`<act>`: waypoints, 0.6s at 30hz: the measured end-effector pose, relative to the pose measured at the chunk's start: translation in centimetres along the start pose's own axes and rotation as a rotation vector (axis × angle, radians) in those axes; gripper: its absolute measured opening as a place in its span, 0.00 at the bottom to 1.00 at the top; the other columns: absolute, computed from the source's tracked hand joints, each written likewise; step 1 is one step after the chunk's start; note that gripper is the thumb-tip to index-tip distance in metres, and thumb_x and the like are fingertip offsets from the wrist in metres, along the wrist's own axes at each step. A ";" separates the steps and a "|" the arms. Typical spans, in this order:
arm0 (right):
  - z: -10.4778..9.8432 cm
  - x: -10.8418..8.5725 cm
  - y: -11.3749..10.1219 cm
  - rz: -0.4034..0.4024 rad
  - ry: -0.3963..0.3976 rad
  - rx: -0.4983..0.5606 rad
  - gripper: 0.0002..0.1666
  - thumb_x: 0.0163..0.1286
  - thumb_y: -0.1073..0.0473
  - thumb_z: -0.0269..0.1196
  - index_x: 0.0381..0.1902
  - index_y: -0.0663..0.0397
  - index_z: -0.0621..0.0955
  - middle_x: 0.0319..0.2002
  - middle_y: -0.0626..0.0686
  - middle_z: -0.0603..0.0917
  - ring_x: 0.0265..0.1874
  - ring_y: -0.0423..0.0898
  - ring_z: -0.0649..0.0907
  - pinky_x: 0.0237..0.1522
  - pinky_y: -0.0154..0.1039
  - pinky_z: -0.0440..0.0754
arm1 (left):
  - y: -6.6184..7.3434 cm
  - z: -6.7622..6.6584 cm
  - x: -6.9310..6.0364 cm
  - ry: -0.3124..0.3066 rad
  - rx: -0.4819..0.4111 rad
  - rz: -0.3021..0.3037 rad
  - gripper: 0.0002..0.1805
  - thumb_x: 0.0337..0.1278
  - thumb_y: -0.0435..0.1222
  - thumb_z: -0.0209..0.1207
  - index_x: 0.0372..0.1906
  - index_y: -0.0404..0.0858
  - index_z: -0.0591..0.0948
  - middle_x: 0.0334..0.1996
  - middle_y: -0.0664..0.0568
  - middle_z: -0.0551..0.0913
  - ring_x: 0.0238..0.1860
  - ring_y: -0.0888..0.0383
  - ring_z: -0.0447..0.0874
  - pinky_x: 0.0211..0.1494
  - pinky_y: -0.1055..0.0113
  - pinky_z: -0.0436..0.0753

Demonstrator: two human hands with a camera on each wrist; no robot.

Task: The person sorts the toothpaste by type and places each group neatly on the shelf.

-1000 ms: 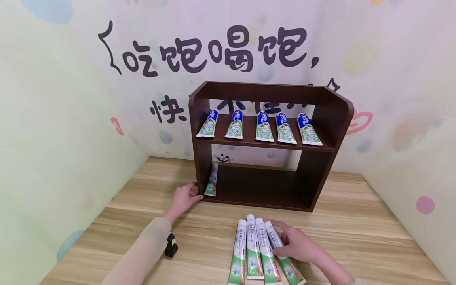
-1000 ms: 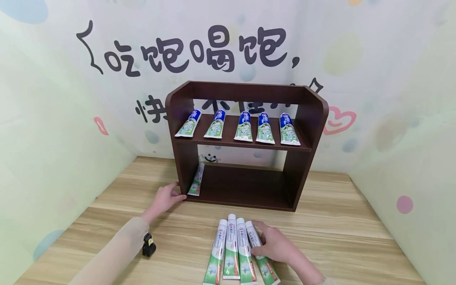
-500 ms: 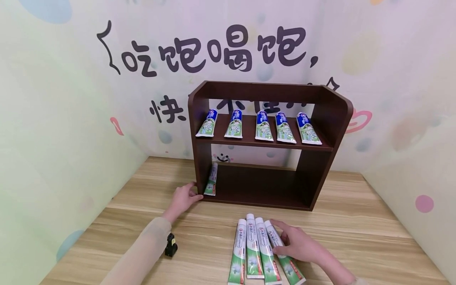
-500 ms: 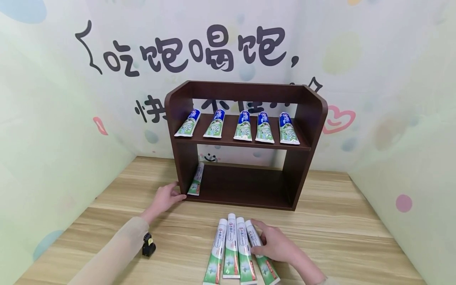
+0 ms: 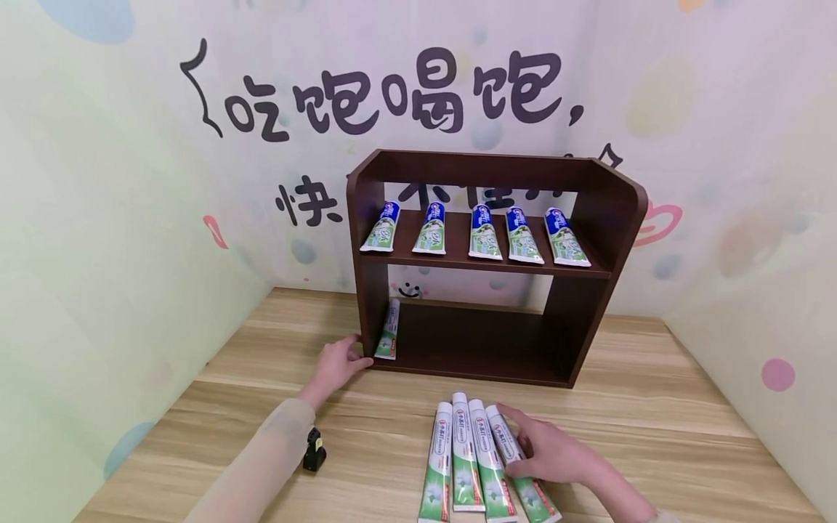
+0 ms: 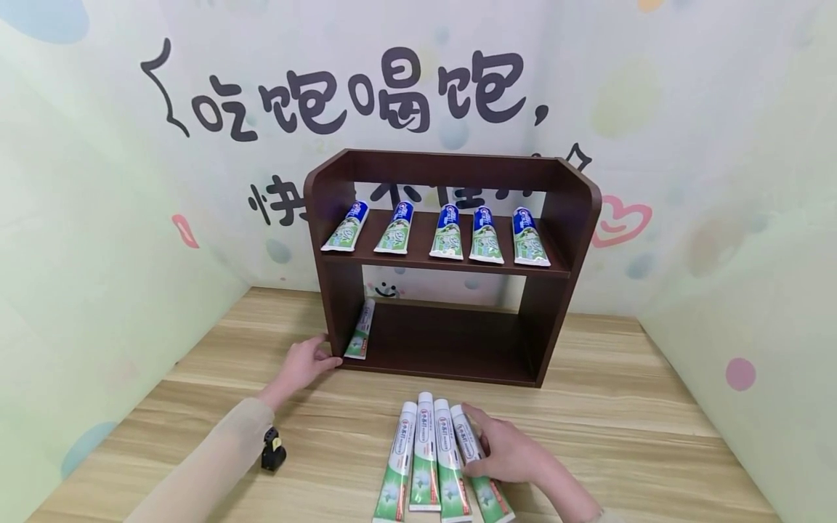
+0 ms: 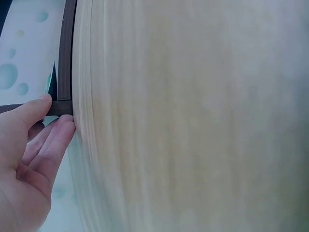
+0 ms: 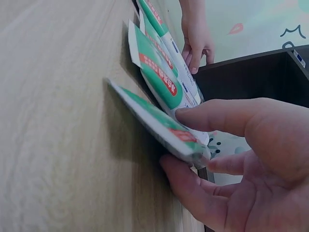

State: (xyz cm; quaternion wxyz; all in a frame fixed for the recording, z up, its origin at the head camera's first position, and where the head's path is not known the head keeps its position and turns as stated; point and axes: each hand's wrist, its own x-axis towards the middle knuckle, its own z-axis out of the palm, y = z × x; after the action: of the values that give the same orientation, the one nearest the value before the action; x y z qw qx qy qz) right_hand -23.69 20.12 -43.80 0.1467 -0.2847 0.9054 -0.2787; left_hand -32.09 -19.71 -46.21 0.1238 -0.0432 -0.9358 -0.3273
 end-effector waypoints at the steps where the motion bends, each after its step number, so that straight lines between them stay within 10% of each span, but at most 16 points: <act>1: 0.0 0.0 0.0 0.002 -0.001 0.009 0.55 0.55 0.51 0.72 0.75 0.60 0.59 0.31 0.47 0.79 0.30 0.36 0.75 0.34 0.32 0.72 | 0.0 0.0 0.0 -0.001 -0.002 -0.002 0.27 0.55 0.37 0.69 0.57 0.26 0.76 0.31 0.39 0.89 0.33 0.48 0.89 0.41 0.53 0.85; 18: 0.1 -0.3 -0.3 0.037 0.032 0.180 0.50 0.55 0.57 0.74 0.70 0.69 0.64 0.27 0.52 0.82 0.19 0.40 0.79 0.18 0.35 0.77 | 0.1 0.0 0.0 0.002 -0.004 -0.003 0.28 0.55 0.38 0.69 0.57 0.26 0.76 0.31 0.39 0.89 0.32 0.49 0.89 0.40 0.54 0.86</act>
State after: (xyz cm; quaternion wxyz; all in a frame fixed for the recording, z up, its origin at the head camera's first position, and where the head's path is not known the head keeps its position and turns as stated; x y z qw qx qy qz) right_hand -23.28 20.04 -43.67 0.1621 -0.2492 0.8840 -0.3608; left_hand -32.07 -19.63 -46.14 0.1240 -0.0416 -0.9352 -0.3292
